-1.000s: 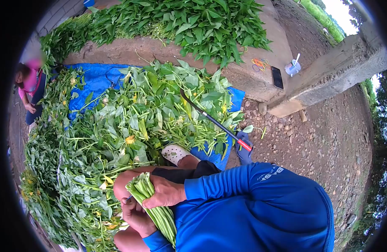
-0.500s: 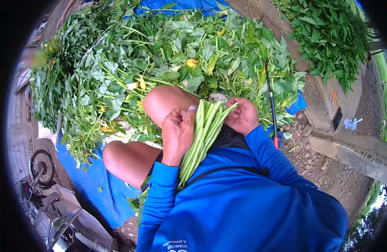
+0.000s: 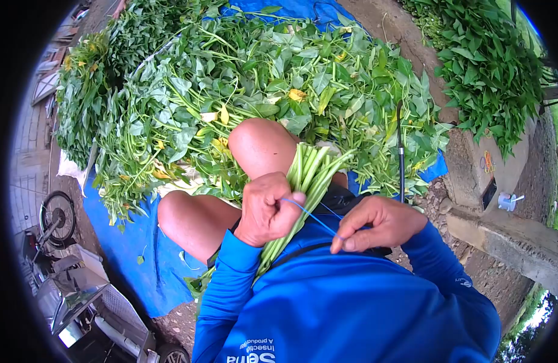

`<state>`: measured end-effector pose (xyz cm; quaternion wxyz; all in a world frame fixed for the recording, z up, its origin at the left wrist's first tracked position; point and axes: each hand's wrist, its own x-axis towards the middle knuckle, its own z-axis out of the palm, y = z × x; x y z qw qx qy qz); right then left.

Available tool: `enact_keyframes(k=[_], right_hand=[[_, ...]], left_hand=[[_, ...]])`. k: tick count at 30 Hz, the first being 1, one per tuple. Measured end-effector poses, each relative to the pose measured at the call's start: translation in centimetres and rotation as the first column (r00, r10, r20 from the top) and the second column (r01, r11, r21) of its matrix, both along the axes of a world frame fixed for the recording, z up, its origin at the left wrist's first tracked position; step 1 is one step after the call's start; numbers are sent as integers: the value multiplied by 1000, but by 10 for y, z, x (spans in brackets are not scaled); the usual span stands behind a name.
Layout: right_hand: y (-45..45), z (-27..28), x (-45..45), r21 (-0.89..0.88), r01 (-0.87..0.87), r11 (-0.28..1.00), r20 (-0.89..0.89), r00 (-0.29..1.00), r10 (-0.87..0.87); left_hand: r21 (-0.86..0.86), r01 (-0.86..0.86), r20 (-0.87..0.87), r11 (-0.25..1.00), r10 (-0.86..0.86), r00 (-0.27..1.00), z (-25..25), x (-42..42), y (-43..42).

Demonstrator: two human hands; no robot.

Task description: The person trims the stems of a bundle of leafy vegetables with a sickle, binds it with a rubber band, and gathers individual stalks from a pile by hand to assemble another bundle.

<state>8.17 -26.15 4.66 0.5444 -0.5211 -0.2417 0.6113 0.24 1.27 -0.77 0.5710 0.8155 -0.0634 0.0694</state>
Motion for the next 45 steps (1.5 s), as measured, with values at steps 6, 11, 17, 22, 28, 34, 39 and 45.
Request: enact_keyframes(k=[6,11,17,22,28,34,39,45], right_hand=[[114,23,-19,649,32,760,627,543,-558],[28,-64,-39,-77,720,690,304,676,-672],[31,-57,16,-56,303,951,-419,858,-298],[64,-82,59,83,29,996,-801,596,49],[59,-115,7,-37,278,960,-797,571,-196],[43,-39,64,223,507,832,653,556,-514],[78,-18,72,189,-83,979,976,122,-178],[58,-47,56,45,28,999,981,187,-49]], left_hand=[[248,43,117,968,-74,990,8,-13,-1],[103,-428,-49,898,435,899,22,-33,24],[40,-245,-410,969,240,880,68,-27,16],[-133,-203,-503,970,110,857,105,-25,-1],[-63,21,-558,998,-52,828,39,-59,63],[12,171,-751,985,-103,652,20,-38,23],[-25,138,-699,990,-116,706,10,-45,20],[122,159,-708,980,-26,706,9,-48,19]])
